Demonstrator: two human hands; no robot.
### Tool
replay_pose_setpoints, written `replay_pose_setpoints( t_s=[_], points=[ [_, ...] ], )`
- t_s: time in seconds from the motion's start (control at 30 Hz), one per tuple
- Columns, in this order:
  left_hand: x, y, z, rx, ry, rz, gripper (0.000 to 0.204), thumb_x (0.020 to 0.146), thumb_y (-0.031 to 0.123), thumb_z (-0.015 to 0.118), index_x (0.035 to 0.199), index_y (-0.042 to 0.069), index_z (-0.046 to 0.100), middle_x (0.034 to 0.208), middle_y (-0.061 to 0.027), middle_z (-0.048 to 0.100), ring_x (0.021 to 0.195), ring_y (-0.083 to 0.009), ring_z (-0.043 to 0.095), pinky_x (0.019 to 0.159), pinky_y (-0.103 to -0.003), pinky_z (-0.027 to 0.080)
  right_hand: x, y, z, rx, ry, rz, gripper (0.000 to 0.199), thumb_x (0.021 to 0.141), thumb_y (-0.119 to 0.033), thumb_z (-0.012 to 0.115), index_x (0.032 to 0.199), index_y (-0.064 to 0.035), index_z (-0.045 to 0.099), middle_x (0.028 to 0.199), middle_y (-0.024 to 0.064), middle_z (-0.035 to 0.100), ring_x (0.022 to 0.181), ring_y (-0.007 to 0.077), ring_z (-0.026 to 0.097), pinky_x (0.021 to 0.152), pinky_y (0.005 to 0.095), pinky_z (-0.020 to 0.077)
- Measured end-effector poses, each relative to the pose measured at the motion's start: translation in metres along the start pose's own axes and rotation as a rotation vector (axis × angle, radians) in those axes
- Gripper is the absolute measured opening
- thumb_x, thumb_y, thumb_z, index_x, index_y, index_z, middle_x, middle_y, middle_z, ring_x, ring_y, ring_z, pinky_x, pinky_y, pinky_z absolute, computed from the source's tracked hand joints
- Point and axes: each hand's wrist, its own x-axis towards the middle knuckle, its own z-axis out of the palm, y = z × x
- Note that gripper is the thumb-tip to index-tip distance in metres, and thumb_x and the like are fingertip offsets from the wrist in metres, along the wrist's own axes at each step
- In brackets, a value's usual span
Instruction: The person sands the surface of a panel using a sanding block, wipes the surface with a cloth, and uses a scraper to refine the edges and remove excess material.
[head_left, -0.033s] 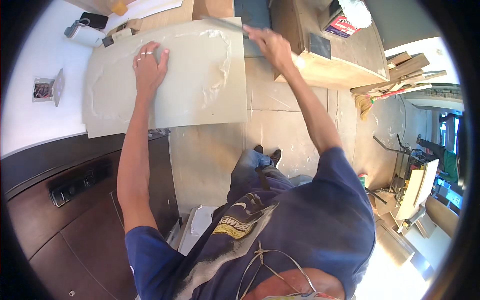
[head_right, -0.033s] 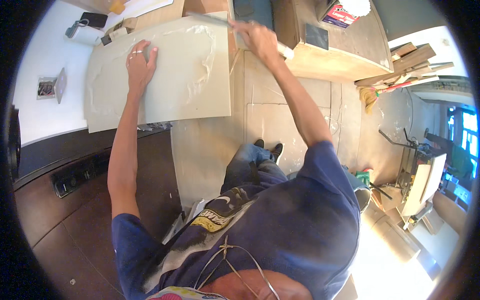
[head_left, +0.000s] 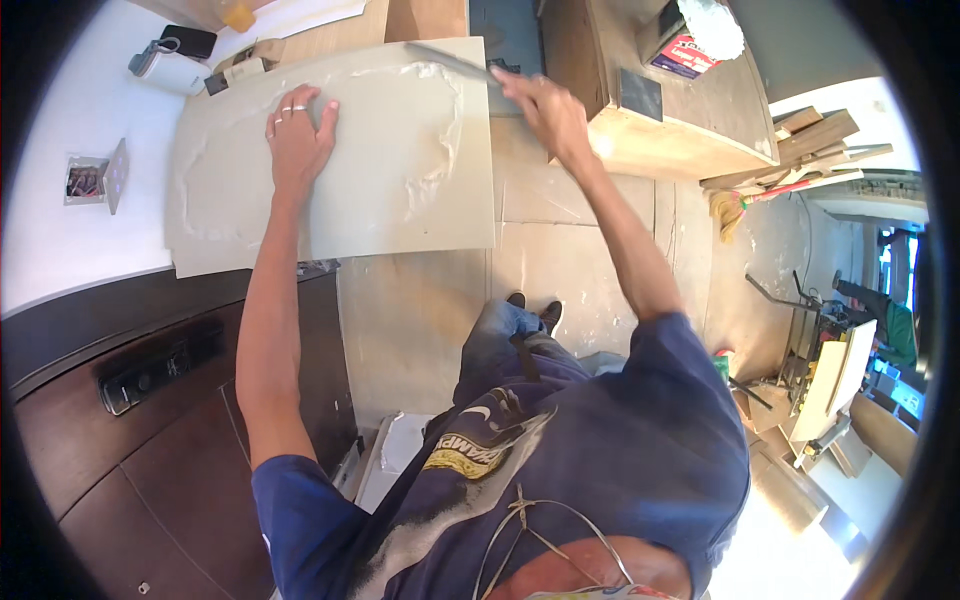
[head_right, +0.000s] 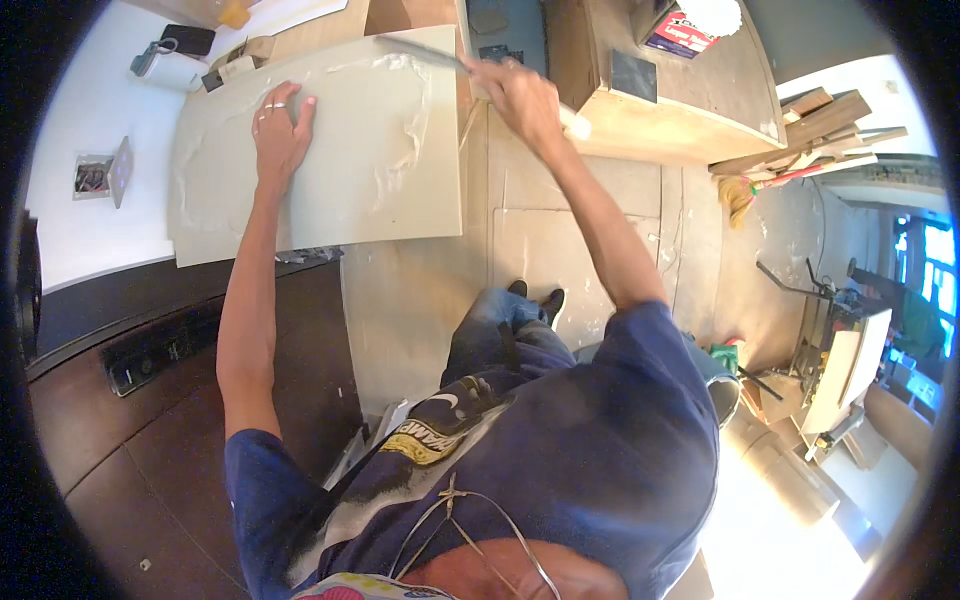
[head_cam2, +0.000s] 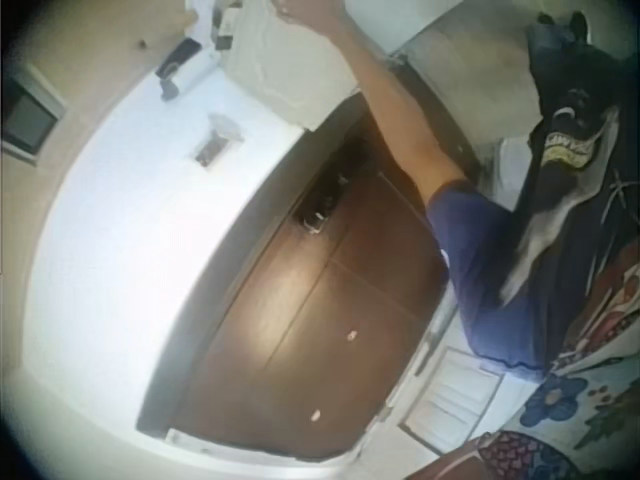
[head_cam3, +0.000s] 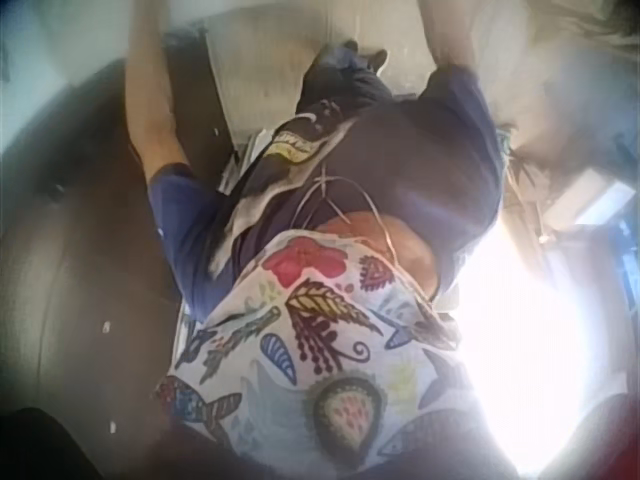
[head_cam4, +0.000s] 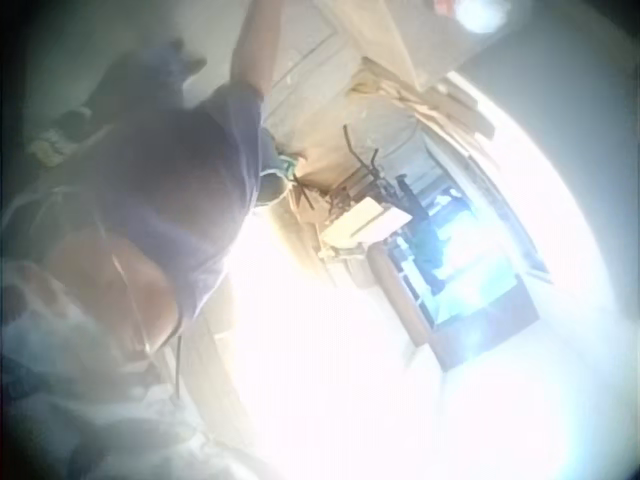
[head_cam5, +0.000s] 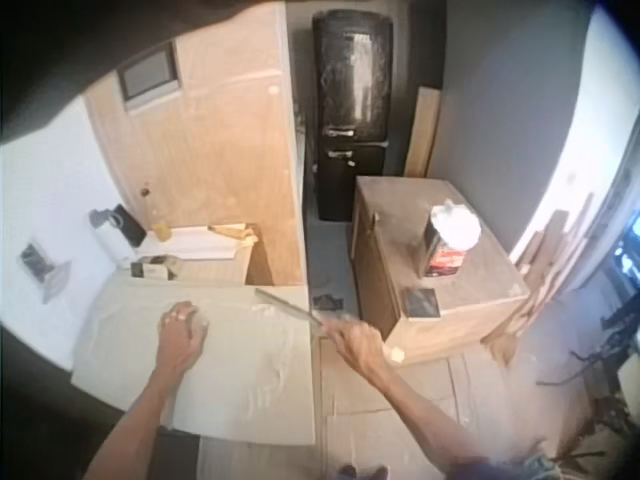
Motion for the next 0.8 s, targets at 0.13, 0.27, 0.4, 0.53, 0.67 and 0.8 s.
replay_pose_setpoints(
  t_s=[0.13, 0.27, 0.4, 0.53, 0.67, 0.8],
  points=[
    [0.005, 0.010, -0.002, 0.011, -0.014, 0.026, 0.042, 0.101, 0.039, 0.063, 0.131, 0.010, 0.062, 0.143, -0.0119, 0.060, 0.139, -0.0316, 0.051, 0.120, -0.053, 0.030, 0.012, 0.017, 0.002, -0.044, 0.034, -0.019, 0.029, 0.100, -0.041, 0.064, 0.127, -0.0335, 0.076, 0.094, 0.0149, 0.073, 0.082, 0.0375, 0.072, 0.071, 0.0477, 0.0589],
    [0.016, 0.024, 0.008, -0.004, -0.017, 0.090, 0.040, 0.101, 0.034, 0.064, 0.129, 0.005, 0.063, 0.140, -0.0167, 0.063, 0.135, -0.0344, 0.055, 0.117, -0.047, 0.037, 0.051, 0.034, 0.001, -0.058, 0.070, 0.032, 0.030, 0.101, -0.042, 0.063, 0.128, -0.0345, 0.075, 0.097, 0.0124, 0.075, 0.082, 0.0371, 0.072, 0.073, 0.0474, 0.0591],
    [0.003, 0.004, -0.001, -0.029, -0.045, 0.022, 0.041, 0.101, 0.036, 0.062, 0.131, 0.009, 0.061, 0.145, -0.0140, 0.058, 0.140, -0.0310, 0.049, 0.122, -0.052, 0.026, -0.023, 0.006, 0.014, 0.069, -0.023, 0.139, 0.033, 0.103, -0.047, 0.060, 0.132, -0.0369, 0.072, 0.108, 0.0116, 0.076, 0.084, 0.0370, 0.072, 0.079, 0.0438, 0.0594],
    [0.004, 0.011, -0.004, -0.024, -0.068, 0.014, 0.041, 0.102, 0.035, 0.062, 0.132, 0.007, 0.060, 0.145, -0.0151, 0.058, 0.140, -0.0316, 0.049, 0.122, -0.050, 0.026, -0.055, -0.004, 0.023, 0.354, 0.026, 0.286, 0.035, 0.104, -0.048, 0.059, 0.134, -0.0358, 0.071, 0.118, 0.0115, 0.075, 0.091, 0.0359, 0.072, 0.086, 0.0410, 0.0584],
    [0.016, 0.028, 0.007, -0.026, -0.084, 0.075, 0.040, 0.102, 0.034, 0.062, 0.132, 0.007, 0.060, 0.145, -0.0159, 0.058, 0.140, -0.0326, 0.048, 0.121, -0.049, 0.028, 0.019, 0.027, 0.048, 0.500, 0.233, 0.312, 0.034, 0.105, -0.039, 0.061, 0.135, -0.0302, 0.071, 0.125, 0.0093, 0.074, 0.102, 0.0307, 0.073, 0.095, 0.0390, 0.0556],
    [0.005, 0.016, -0.004, -0.032, -0.074, 0.014, 0.041, 0.103, 0.034, 0.061, 0.133, 0.006, 0.059, 0.145, -0.0161, 0.057, 0.140, -0.0347, 0.048, 0.120, -0.049, 0.029, -0.019, 0.006, 0.061, 0.684, 0.157, 0.271, 0.036, 0.107, -0.034, 0.060, 0.138, -0.0189, 0.068, 0.136, 0.0126, 0.069, 0.126, 0.0277, 0.067, 0.105, 0.0361, 0.0508]
  ],
)
